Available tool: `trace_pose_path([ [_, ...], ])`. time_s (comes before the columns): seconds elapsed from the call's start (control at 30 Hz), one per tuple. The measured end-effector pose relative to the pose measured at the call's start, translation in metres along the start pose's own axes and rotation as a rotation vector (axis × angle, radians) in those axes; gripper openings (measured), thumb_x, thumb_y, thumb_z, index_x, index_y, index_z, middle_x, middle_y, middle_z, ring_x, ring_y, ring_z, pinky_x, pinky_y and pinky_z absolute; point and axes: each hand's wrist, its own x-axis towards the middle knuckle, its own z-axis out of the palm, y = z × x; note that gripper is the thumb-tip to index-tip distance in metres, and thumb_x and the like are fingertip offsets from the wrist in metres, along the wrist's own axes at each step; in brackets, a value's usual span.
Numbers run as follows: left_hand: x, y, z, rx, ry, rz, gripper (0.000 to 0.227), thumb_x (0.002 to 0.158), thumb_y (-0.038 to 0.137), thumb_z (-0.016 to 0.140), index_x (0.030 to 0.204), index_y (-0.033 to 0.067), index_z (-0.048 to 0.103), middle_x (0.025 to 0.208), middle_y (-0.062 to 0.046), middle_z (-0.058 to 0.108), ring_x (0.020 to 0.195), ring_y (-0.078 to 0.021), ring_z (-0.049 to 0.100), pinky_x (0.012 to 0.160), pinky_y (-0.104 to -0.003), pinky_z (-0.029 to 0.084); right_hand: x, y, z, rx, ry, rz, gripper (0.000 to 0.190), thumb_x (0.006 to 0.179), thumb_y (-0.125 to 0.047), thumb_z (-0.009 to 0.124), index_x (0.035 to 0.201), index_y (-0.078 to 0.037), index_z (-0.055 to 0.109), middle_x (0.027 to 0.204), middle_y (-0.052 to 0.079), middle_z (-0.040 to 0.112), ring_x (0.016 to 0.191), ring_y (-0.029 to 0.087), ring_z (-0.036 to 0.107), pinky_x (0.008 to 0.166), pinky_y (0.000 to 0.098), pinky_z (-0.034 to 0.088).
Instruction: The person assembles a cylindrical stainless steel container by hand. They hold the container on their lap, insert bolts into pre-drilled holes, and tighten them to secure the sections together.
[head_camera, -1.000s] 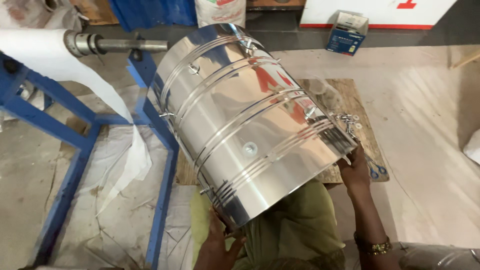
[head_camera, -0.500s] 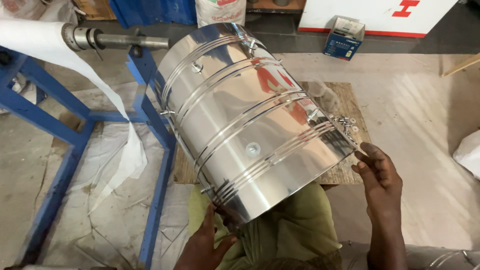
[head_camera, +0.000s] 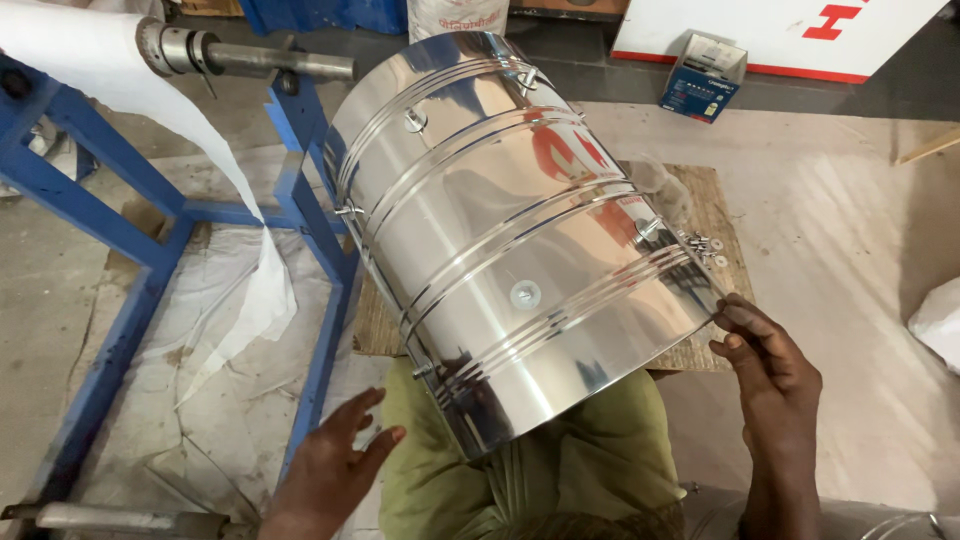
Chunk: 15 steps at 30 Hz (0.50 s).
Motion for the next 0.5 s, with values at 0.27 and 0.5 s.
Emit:
trace_pose_path([
  [0.27, 0.017, 0.033, -0.023, -0.019, 0.023, -0.001, 0.065, 0.085, 0.034, 0.072, 0.143, 0.0101, 0.056, 0.132, -0.018, 0.065, 0.116, -0.0311, 0.069, 0.071, -0.039, 0.062, -0.001, -0.011, 0.006, -0.127, -0.013, -0.003, 0.030, 0.101, 0.006, 0.054, 0.129, 0.006, 0.063, 0.142, 0.015, 0.063, 0.124, 0.022, 0.064, 0.094, 0.0338, 0.058],
  [0.5, 0.025, 0.044, -0.021, -0.005, 0.020, 0.100, 0.062, 0.085, 0.032, 0.073, 0.141, 0.0104, 0.058, 0.131, -0.016, 0.068, 0.114, -0.0303, 0.071, 0.074, -0.040, 0.065, -0.001, -0.009, 0.010, -0.139, -0.039, -0.040, 0.032, 0.100, 0.005, 0.055, 0.132, 0.002, 0.062, 0.143, 0.012, 0.062, 0.122, 0.019, 0.063, 0.095, 0.0324, 0.057],
])
